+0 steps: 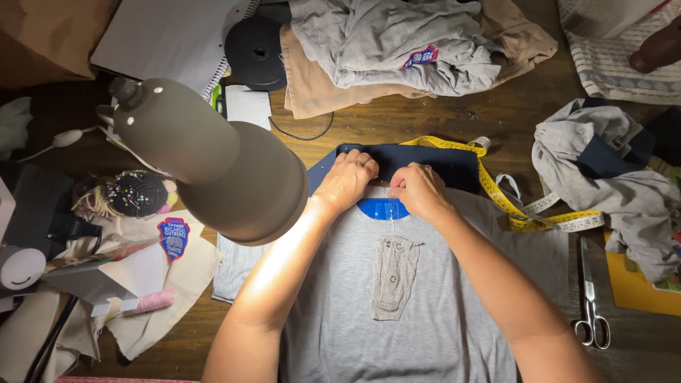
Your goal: Pinning a blue collar onto the neckline of a grey t-shirt at a sewing workstation
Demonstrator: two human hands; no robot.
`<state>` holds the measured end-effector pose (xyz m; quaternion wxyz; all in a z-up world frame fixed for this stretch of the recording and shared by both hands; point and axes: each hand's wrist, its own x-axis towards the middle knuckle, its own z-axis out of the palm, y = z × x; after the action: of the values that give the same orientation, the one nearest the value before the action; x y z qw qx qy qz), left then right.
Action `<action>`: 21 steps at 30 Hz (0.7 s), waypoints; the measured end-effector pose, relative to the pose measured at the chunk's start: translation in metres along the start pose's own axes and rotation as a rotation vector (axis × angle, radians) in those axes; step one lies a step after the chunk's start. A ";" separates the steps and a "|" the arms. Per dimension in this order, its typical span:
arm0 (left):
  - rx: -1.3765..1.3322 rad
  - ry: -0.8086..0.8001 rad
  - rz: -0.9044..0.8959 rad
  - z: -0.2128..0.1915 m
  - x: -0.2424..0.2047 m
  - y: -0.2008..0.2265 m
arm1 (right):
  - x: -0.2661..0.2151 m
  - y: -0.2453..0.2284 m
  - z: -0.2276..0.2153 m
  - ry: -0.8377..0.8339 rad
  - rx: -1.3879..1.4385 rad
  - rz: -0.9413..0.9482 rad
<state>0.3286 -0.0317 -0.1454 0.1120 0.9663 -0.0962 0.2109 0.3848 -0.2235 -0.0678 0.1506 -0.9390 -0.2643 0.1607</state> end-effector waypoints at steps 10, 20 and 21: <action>-0.388 -0.166 -0.205 -0.011 0.005 0.007 | -0.020 0.009 0.015 0.129 -0.066 -0.210; -0.421 -0.324 -0.194 -0.044 0.020 0.014 | -0.037 0.011 0.037 0.403 0.504 -0.212; -0.418 -0.324 -0.182 -0.048 0.019 0.016 | -0.037 0.016 0.043 0.456 0.495 -0.271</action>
<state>0.3236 -0.0379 -0.0919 0.3106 0.9480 -0.0670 0.0184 0.3454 -0.2479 -0.1041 0.4484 -0.8422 -0.2990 -0.0153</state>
